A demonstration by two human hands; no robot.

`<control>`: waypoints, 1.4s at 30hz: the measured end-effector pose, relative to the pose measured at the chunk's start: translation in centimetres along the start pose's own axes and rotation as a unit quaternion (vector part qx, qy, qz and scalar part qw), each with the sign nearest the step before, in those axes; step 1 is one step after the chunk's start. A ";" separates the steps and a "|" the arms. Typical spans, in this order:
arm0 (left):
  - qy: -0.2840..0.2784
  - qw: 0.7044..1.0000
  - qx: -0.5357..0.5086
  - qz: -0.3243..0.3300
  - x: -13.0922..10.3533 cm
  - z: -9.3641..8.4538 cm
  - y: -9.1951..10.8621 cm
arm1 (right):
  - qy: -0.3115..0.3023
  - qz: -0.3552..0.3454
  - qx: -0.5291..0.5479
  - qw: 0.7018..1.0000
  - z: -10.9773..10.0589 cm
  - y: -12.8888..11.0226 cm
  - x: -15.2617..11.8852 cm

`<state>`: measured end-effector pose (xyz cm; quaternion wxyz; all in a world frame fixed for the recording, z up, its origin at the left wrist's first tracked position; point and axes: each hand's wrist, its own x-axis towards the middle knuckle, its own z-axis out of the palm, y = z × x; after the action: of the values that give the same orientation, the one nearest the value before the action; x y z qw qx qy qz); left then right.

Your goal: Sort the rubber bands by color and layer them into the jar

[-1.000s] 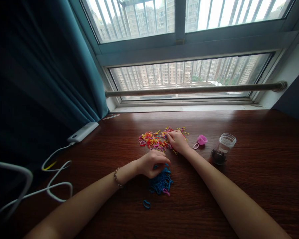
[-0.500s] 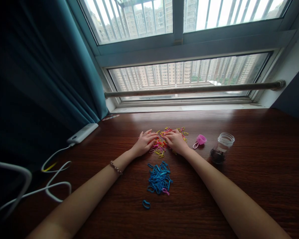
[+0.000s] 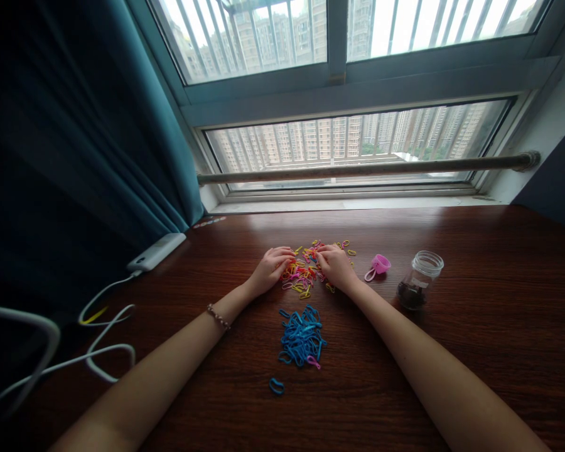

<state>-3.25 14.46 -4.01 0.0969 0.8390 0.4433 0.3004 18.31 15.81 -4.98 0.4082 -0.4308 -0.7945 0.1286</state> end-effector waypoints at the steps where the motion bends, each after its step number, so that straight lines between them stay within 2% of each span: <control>1: 0.016 1.000 -0.025 0.000 0.1 -0.1 -0.1 | 0.016 0.015 0.014 1.000 -0.2 -0.2 0.0; 6: 0.082 0.987 -0.132 -0.039 0.1 -0.1 -0.8 | 0.073 0.087 0.074 0.991 -1.0 -0.6 0.3; 12: 0.125 0.968 -0.179 -0.123 0.0 0.3 -1.5 | 0.069 0.162 0.203 0.963 -0.9 -0.1 0.3; 16: 0.147 0.959 -0.212 -0.114 0.1 0.2 -1.2 | 0.076 0.199 0.313 0.925 -0.4 0.3 0.2; 24: 0.147 0.944 -0.274 -0.112 0.2 0.2 -0.9 | 0.074 0.240 0.517 0.818 -0.5 -0.4 0.5; 28: 0.162 0.955 -0.224 -0.108 0.2 0.2 -1.2 | 0.072 0.250 0.546 0.796 -0.7 -0.5 0.7; 32: 0.180 0.956 -0.197 -0.119 0.3 0.0 -1.2 | 0.072 0.248 0.544 0.798 -0.9 -0.7 0.7; 34: 0.188 0.950 -0.215 -0.127 0.3 0.0 -1.1 | 0.029 0.237 0.538 0.808 -1.2 -1.2 0.5; 35: 0.192 0.945 -0.229 -0.133 0.4 -0.1 -1.1 | -0.022 0.229 0.535 0.813 -1.4 -1.6 0.4; 37: 0.197 0.933 -0.263 -0.148 0.4 0.0 -1.0 | -0.181 0.212 0.518 0.809 -1.8 -2.6 0.1; 39: 0.198 0.921 -0.293 -0.164 0.4 0.0 -1.0 | -0.334 0.194 0.480 0.788 -2.1 -3.5 -0.1; 40: 0.198 0.917 -0.301 -0.170 0.5 -0.1 -1.0 | -0.373 0.188 0.458 0.785 -2.1 -3.8 -0.2; 41: 0.198 0.915 -0.306 -0.176 0.5 -0.1 -1.0 | -0.378 0.184 0.440 0.793 -2.1 -4.0 -0.2; 42: 0.197 0.914 -0.306 -0.179 0.4 -0.1 -1.0 | -0.348 0.181 0.424 0.816 -2.1 -4.0 -0.1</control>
<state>-3.85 15.41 -4.16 0.3118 0.5983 0.4825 0.5585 17.60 13.01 -1.49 0.2164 -0.2774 -0.6581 0.6656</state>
